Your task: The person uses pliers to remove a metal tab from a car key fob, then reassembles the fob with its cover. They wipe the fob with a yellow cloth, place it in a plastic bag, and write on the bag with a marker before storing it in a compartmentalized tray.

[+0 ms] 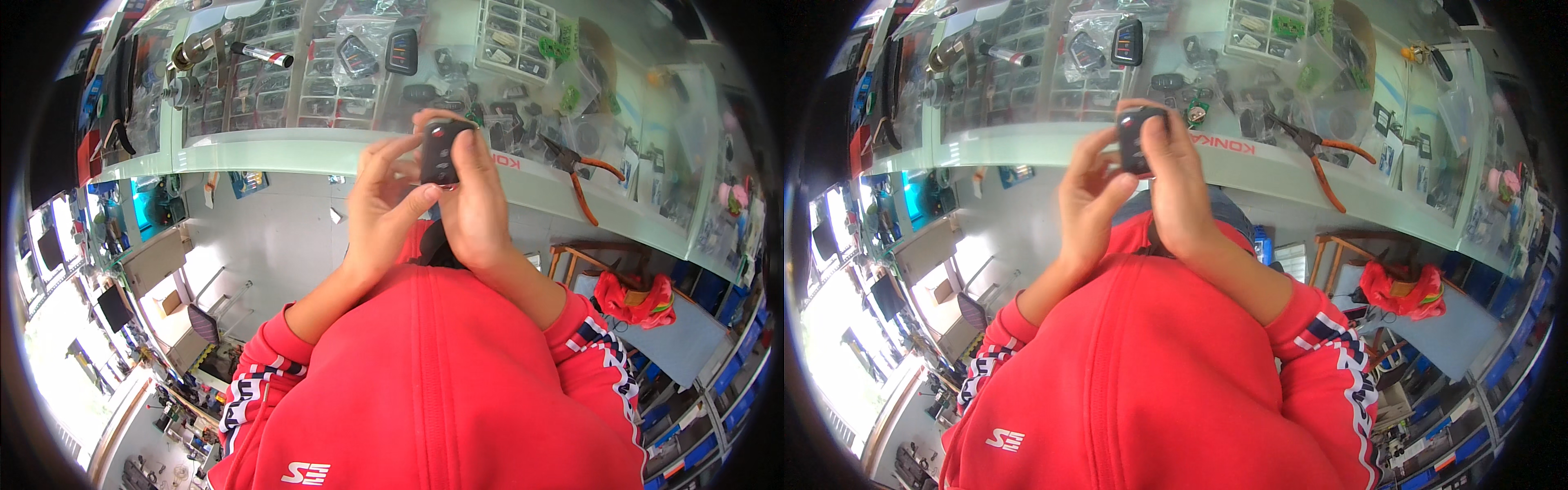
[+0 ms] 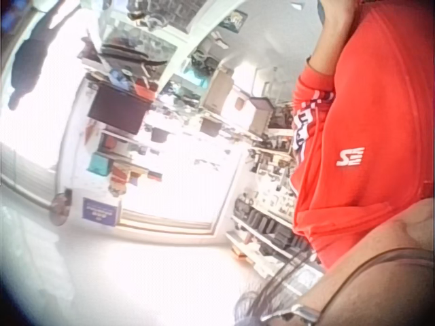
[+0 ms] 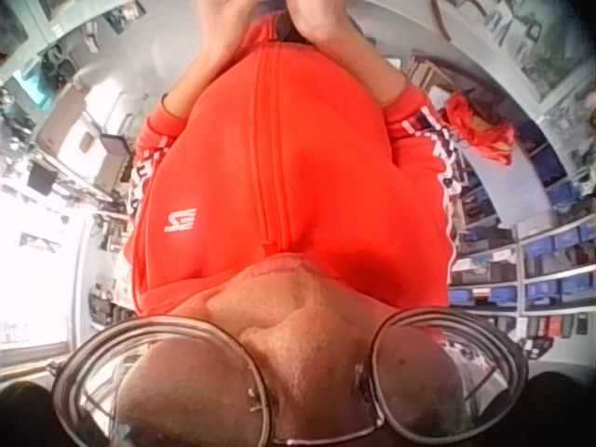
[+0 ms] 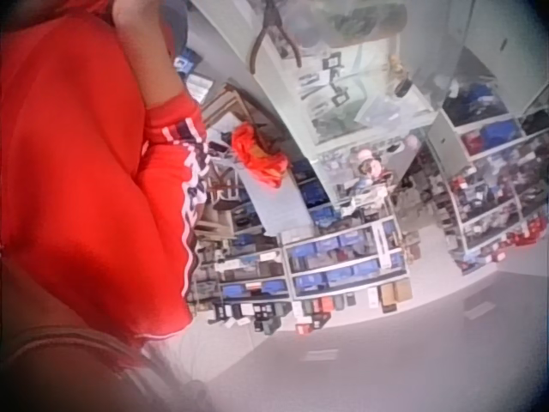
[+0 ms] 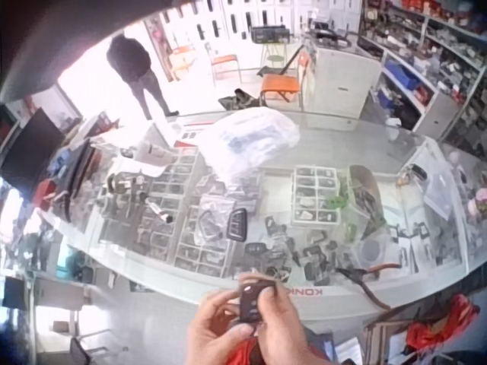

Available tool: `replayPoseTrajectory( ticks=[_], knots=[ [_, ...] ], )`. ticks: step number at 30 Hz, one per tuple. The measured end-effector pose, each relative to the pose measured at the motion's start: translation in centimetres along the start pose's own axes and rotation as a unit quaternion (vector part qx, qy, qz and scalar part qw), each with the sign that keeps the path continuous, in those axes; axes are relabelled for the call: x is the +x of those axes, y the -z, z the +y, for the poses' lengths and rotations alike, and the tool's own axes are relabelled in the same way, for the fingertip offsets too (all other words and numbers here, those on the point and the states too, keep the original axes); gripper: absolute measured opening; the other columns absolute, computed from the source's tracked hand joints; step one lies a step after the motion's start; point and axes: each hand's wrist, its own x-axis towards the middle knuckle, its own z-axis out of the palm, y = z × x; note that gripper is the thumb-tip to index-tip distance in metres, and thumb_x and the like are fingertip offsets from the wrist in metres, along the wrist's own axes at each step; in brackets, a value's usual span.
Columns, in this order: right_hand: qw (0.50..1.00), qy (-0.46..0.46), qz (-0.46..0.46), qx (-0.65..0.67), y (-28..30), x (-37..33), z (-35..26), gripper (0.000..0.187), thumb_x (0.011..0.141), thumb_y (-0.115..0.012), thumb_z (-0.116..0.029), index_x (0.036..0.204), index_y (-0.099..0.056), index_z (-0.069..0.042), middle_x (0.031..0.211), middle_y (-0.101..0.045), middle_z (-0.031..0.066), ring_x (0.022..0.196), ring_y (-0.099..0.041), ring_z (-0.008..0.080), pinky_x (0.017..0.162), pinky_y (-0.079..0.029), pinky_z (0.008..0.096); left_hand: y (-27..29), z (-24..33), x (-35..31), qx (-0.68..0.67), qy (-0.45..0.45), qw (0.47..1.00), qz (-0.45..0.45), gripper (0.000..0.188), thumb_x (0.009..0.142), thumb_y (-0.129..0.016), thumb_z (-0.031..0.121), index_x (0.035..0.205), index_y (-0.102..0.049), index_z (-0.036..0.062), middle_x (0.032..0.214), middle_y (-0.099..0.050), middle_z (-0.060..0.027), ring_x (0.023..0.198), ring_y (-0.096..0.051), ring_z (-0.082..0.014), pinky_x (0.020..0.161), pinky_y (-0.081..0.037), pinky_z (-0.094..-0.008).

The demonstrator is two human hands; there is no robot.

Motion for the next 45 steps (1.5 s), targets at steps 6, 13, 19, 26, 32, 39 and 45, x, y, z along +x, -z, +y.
replayPoseTrajectory(
  ticks=[6,13,19,26,32,39,45],
  knots=[
    [0.931,0.103,-0.035,-0.348,3.6,1.1,-0.3,0.038,0.085,-0.053,-0.023,0.117,-0.046,-0.004,0.108,-0.049,0.0050,0.090,-0.048,0.0155,0.080,-0.039,0.0268,1.7,-0.3,0.6,-0.048,0.104,0.993,0.019,0.023,0.080,-0.060,0.006,0.101,-0.053,-0.0004,0.089,-0.061,-0.0070,0.079,-0.056,-0.0117,0.072,-0.045,-0.0247],
    [0.686,0.161,0.031,-0.709,7.7,3.6,-0.8,0.037,0.068,-0.068,-0.013,0.100,-0.053,-0.006,0.094,-0.050,0.0092,0.083,-0.054,0.0251,0.069,-0.044,0.0353,4.4,-0.1,0.9,-0.078,0.102,0.990,0.061,0.023,0.079,-0.060,0.005,0.099,-0.052,-0.0003,0.091,-0.058,-0.0075,0.080,-0.057,-0.0152,0.069,-0.050,-0.0298],
    [0.656,0.187,0.010,-0.731,6.6,5.9,-0.2,0.031,0.065,-0.070,-0.018,0.088,-0.054,-0.007,0.090,-0.052,0.0055,0.082,-0.055,0.0257,0.065,-0.044,0.0362,3.2,0.6,1.0,-0.115,0.094,0.985,0.086,0.025,0.079,-0.058,0.003,0.102,-0.049,-0.0013,0.091,-0.059,-0.0098,0.082,-0.058,-0.0155,0.068,-0.050,-0.0278],
    [0.691,0.176,-0.010,-0.702,3.6,8.0,-0.8,0.034,0.065,-0.071,-0.021,0.092,-0.056,-0.007,0.093,-0.052,0.0052,0.081,-0.056,0.0255,0.065,-0.044,0.0366,2.8,2.0,2.5,-0.105,0.092,0.988,0.062,0.036,0.080,-0.056,0.005,0.113,-0.045,-0.0042,0.100,-0.057,-0.0126,0.088,-0.059,-0.0207,0.066,-0.052,-0.0311],
    [0.936,0.051,-0.070,-0.340,2.5,6.0,-2.7,0.028,0.079,-0.063,-0.018,0.102,-0.059,-0.005,0.084,-0.057,0.0006,0.067,-0.048,0.0043,0.056,-0.040,0.0186,2.5,2.0,3.6,-0.058,0.109,0.992,-0.020,0.036,0.081,-0.056,0.008,0.113,-0.046,-0.0046,0.095,-0.059,-0.0111,0.086,-0.059,-0.0191,0.067,-0.051,-0.0294],
    [0.963,0.040,-0.009,-0.265,2.8,2.5,-3.4,0.021,0.080,-0.060,-0.009,0.099,-0.057,0.000,0.077,-0.059,0.0023,0.065,-0.051,0.0062,0.058,-0.043,0.0200,1.6,1.0,4.4,0.004,0.127,0.978,-0.168,0.031,0.085,-0.053,0.011,0.112,-0.047,-0.0037,0.093,-0.058,-0.0086,0.081,-0.058,-0.0144,0.067,-0.050,-0.0263],
    [0.985,0.103,0.078,-0.115,1.9,-2.0,-0.3,0.024,0.081,-0.057,-0.003,0.105,-0.053,0.000,0.078,-0.060,0.0046,0.069,-0.057,0.0098,0.063,-0.046,0.0224,3.4,1.1,5.7,-0.068,0.259,0.890,-0.368,0.051,0.090,-0.037,0.045,0.111,-0.047,-0.0011,0.097,-0.056,-0.0107,0.071,-0.055,-0.0147,0.065,-0.050,-0.0304]
  ],
)
